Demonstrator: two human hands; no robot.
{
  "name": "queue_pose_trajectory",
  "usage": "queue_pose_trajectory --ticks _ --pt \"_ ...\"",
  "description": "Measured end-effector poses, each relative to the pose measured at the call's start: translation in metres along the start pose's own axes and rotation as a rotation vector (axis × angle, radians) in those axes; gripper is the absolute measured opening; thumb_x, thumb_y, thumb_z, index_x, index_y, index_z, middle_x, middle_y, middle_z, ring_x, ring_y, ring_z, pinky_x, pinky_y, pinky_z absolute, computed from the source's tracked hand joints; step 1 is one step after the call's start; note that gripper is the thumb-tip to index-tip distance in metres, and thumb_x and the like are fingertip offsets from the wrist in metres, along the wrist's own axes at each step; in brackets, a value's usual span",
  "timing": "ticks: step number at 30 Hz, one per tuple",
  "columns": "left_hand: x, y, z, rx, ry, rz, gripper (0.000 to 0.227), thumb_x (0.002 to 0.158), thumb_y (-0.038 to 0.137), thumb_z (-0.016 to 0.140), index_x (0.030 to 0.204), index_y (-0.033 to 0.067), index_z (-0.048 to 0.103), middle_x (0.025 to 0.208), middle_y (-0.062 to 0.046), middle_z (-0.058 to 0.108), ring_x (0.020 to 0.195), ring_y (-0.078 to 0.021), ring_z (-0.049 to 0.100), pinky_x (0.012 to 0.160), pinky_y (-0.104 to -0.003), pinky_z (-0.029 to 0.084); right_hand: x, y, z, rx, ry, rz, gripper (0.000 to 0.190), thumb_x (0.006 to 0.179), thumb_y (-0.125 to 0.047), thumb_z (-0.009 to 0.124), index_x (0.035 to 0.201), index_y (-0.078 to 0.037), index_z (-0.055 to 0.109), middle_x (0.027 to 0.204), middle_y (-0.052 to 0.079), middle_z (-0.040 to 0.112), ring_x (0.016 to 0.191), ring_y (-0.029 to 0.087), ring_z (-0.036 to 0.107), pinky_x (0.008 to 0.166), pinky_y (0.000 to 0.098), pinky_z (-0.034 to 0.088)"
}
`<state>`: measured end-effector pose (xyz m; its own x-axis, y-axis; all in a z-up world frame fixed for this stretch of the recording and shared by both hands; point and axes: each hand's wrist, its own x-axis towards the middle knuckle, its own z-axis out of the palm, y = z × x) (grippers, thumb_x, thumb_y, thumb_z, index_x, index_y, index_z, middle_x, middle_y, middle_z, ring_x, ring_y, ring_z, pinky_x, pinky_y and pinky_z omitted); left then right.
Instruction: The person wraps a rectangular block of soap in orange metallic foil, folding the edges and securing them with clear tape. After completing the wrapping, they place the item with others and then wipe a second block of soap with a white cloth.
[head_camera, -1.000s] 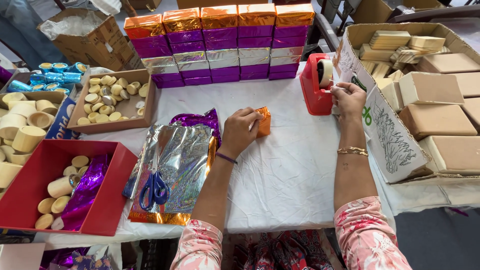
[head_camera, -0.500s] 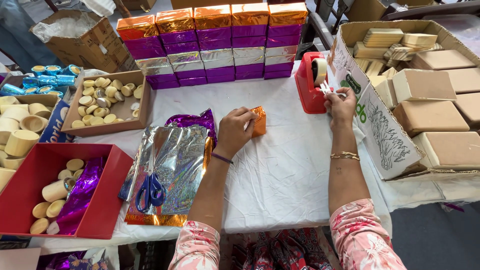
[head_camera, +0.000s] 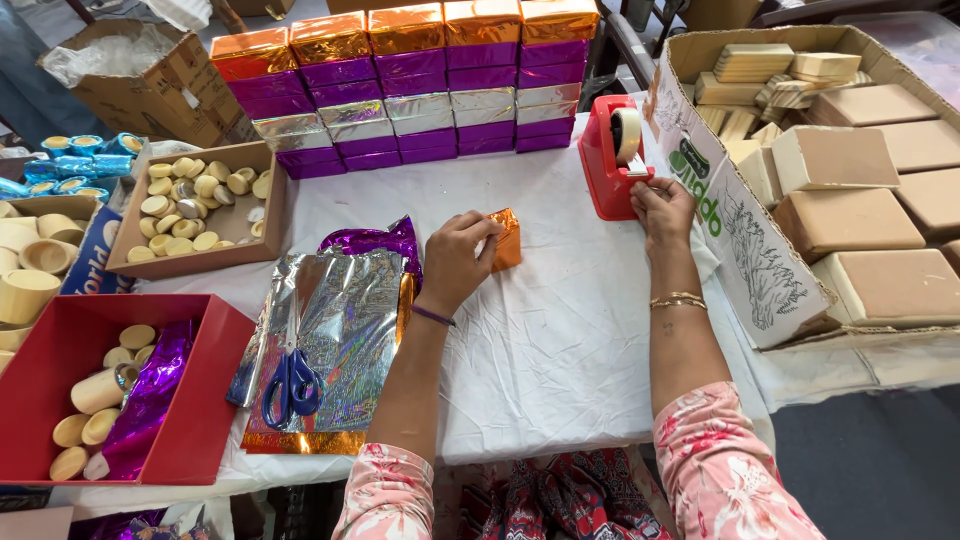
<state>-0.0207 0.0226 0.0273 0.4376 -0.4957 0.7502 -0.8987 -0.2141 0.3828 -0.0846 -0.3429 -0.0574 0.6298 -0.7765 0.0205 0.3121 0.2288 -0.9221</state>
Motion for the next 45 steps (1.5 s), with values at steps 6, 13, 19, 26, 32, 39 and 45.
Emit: queue_pose_trajectory --ticks 6,13,19,26,32,39,45 --pt "0.002 0.007 -0.006 0.005 -0.03 -0.033 0.008 0.088 0.009 0.072 0.095 0.0099 0.075 0.097 -0.004 0.073 0.092 -0.0239 0.07 0.076 -0.037 0.056 0.01 0.018 -0.005 0.046 0.005 -0.044 0.014 0.092 -0.002 0.077 0.098 -0.003 0.064 0.091 0.006 0.075 0.078 0.012 0.072 0.073 0.0236 0.061" --pt "-0.002 -0.003 -0.001 -0.005 -0.049 0.008 0.004 0.09 0.009 0.072 0.093 0.0093 0.074 0.099 -0.002 0.072 0.097 -0.0235 0.067 0.095 -0.038 0.054 -0.019 0.02 -0.014 -0.019 -0.006 0.035 0.014 0.09 0.006 0.069 0.1 -0.004 0.065 0.093 0.01 0.075 0.082 0.016 0.073 0.078 0.0287 0.06" --pt "0.002 0.005 -0.003 0.026 0.014 0.167 0.015 0.08 0.009 0.076 0.094 0.0084 0.072 0.125 -0.013 0.067 0.117 -0.0327 0.066 0.101 -0.044 0.048 -0.028 0.014 -0.009 -0.202 -0.19 0.075 0.011 0.089 0.004 0.068 0.099 0.0 0.071 0.093 0.007 0.075 0.085 0.014 0.073 0.081 0.0261 0.06" --pt "-0.005 0.0 0.016 -0.135 -0.066 -0.146 0.017 0.091 0.006 0.07 0.108 0.0062 0.072 0.127 -0.014 0.067 0.105 -0.032 0.072 0.089 -0.04 0.059 -0.026 0.028 0.006 -0.251 -0.254 -0.028 0.006 0.093 -0.006 0.074 0.095 -0.007 0.07 0.085 -0.002 0.068 0.073 0.005 0.06 0.067 0.0203 0.05" --pt "-0.006 0.004 0.022 -0.087 0.046 -0.166 0.02 0.09 0.005 0.069 0.109 0.0044 0.072 0.135 -0.014 0.064 0.109 -0.032 0.071 0.091 -0.039 0.058 -0.032 0.022 0.015 -0.259 -0.251 -0.118 0.005 0.096 -0.007 0.074 0.096 -0.009 0.069 0.079 -0.006 0.062 0.066 0.002 0.05 0.059 0.0199 0.038" --pt "-0.01 -0.002 0.029 0.006 0.118 -0.168 0.02 0.091 0.006 0.069 0.111 0.0039 0.072 0.132 -0.011 0.068 0.113 -0.0317 0.069 0.099 -0.041 0.056 -0.033 0.008 0.015 0.038 -0.241 -0.301 0.006 0.099 -0.003 0.07 0.101 -0.009 0.068 0.086 -0.002 0.07 0.07 0.006 0.058 0.062 0.0205 0.045" --pt "-0.013 -0.005 0.036 0.054 0.13 -0.162 0.021 0.092 0.008 0.07 0.113 0.0053 0.072 0.125 -0.01 0.07 0.104 -0.0288 0.069 0.093 -0.039 0.056 -0.038 -0.011 0.013 0.266 -0.02 -0.213 0.007 0.1 -0.008 0.072 0.103 -0.012 0.069 0.088 -0.002 0.07 0.065 0.005 0.056 0.059 0.0208 0.045"
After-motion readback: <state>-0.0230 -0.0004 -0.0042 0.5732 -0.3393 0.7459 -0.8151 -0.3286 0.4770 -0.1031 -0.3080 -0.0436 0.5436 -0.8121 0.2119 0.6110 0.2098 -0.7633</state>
